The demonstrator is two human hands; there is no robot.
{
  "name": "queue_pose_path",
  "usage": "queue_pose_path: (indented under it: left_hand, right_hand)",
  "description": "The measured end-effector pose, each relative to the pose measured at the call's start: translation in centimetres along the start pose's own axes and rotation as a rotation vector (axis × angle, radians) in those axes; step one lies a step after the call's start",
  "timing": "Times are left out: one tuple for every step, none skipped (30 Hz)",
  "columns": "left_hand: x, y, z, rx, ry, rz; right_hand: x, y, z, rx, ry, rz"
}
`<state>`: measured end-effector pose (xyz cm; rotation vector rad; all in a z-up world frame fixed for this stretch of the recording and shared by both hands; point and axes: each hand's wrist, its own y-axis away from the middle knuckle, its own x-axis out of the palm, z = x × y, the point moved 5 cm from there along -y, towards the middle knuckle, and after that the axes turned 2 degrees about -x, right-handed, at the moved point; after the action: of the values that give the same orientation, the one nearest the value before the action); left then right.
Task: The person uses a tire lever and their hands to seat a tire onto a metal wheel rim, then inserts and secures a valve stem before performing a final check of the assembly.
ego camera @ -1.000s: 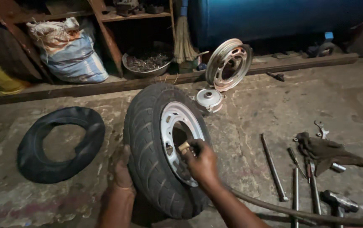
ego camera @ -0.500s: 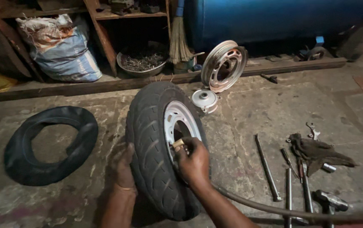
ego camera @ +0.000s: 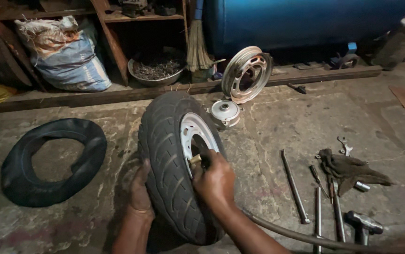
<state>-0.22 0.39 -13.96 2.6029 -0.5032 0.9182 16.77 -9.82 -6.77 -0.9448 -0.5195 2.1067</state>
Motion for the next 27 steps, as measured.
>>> queue_pose_path:
  left_hand:
    - [-0.2, 0.0, -0.2, 0.017, -0.016, -0.039]
    - [-0.4, 0.3, -0.5, 0.018, -0.011, -0.044]
    - [-0.9, 0.6, -1.3, 0.076, -0.089, -0.036]
    - [-1.2, 0.4, -2.3, 0.139, -0.172, -0.021]
    - [-1.7, -0.2, -2.6, 0.145, -0.173, -0.021]
    - [-2.6, -0.5, -2.5, 0.137, -0.152, -0.029]
    - [-3.6, -0.8, -2.3, 0.128, -0.131, -0.038]
    - [-4.8, -1.3, -2.3, 0.138, -0.138, -0.053]
    - [-5.7, -1.9, -2.3, 0.153, -0.120, 0.015]
    - [-6.6, -2.4, -2.1, 0.167, -0.099, 0.084]
    - [-7.8, -3.0, -2.1, 0.175, -0.104, 0.070]
    - [-8.9, -3.7, -2.0, 0.157, -0.064, 0.060]
    - [-9.9, -4.0, -1.9, 0.140, -0.024, 0.050]
    - [-10.6, -4.2, -1.8, 0.143, -0.027, 0.042]
    - [-11.3, -4.2, -1.8, 0.115, -0.007, 0.052]
    - [-11.7, -4.3, -2.1, 0.092, 0.011, 0.063]
    - [-12.0, -4.4, -2.2, 0.101, 0.007, 0.057]
    - [-11.8, -4.4, -2.3, 0.109, 0.033, 0.108]
    - [-11.5, -4.3, -2.5, 0.117, 0.060, 0.159]
    - [-11.4, -4.3, -2.7, 0.119, 0.055, 0.155]
    - [-11.1, -4.2, -3.1, 0.171, 0.041, 0.132]
    - [-10.8, -3.9, -3.4, 0.222, 0.026, 0.109]
    - [-10.3, -3.5, -3.6, 0.223, 0.022, 0.106]
    - [-9.8, -3.1, -3.7, 0.242, 0.005, 0.118]
    - [-9.3, -2.9, -3.9, 0.260, -0.011, 0.130]
    - [-9.1, -2.9, -3.9, 0.261, -0.014, 0.128]
    - [-9.1, -2.9, -3.9, 0.243, -0.001, 0.123]
  right_hand:
    - [0.2, 0.1, -0.1, -0.031, 0.020, 0.005]
    - [0.3, 0.2, -0.6, -0.033, 0.020, 0.011]
    - [0.8, 0.1, -1.5, 0.017, -0.099, 0.050]
    - [1.6, -0.3, -2.3, 0.065, -0.222, 0.080]
    - [2.0, -1.2, -3.4, 0.060, -0.226, 0.078]
    - [2.7, -1.8, -5.1, 0.198, -0.294, 0.181]
    - [3.2, -1.9, -6.5, 0.336, -0.360, 0.285]
    - [3.3, -2.0, -7.1, 0.334, -0.375, 0.296]
    - [4.1, -1.3, -7.9, 0.537, -0.577, 0.447]
    - [4.9, -0.3, -8.1, 0.743, -0.774, 0.600]
    - [5.1, 0.0, -8.0, 0.741, -0.783, 0.615]
    - [5.2, 0.5, -7.7, 0.717, -0.823, 0.663]
    - [5.5, 0.8, -7.4, 0.692, -0.864, 0.710]
    - [5.8, 1.0, -7.3, 0.693, -0.870, 0.717]
    - [6.3, 1.0, -6.7, 0.546, -0.753, 0.765]
    - [6.9, 0.8, -5.8, 0.394, -0.638, 0.806]
    - [7.2, 0.9, -5.2, 0.388, -0.647, 0.812]
    - [6.7, 0.3, -4.3, 0.227, -0.598, 0.666]
    - [6.0, -0.2, -3.2, 0.070, -0.547, 0.517]
    - [5.9, -0.2, -2.6, 0.070, -0.554, 0.518]
    - [5.7, -0.3, -1.9, 0.047, -0.521, 0.519]
    - [5.5, -0.3, -1.2, 0.024, -0.487, 0.519]
    - [5.3, -0.3, -0.5, 0.025, -0.493, 0.520]
    - [5.1, -0.3, 0.1, -0.012, -0.436, 0.536]
    - [5.1, -0.4, 0.7, -0.050, -0.379, 0.551]
    - [5.0, -0.6, 1.0, -0.049, -0.382, 0.552]
    - [4.9, -0.8, 1.3, -0.049, -0.376, 0.523]
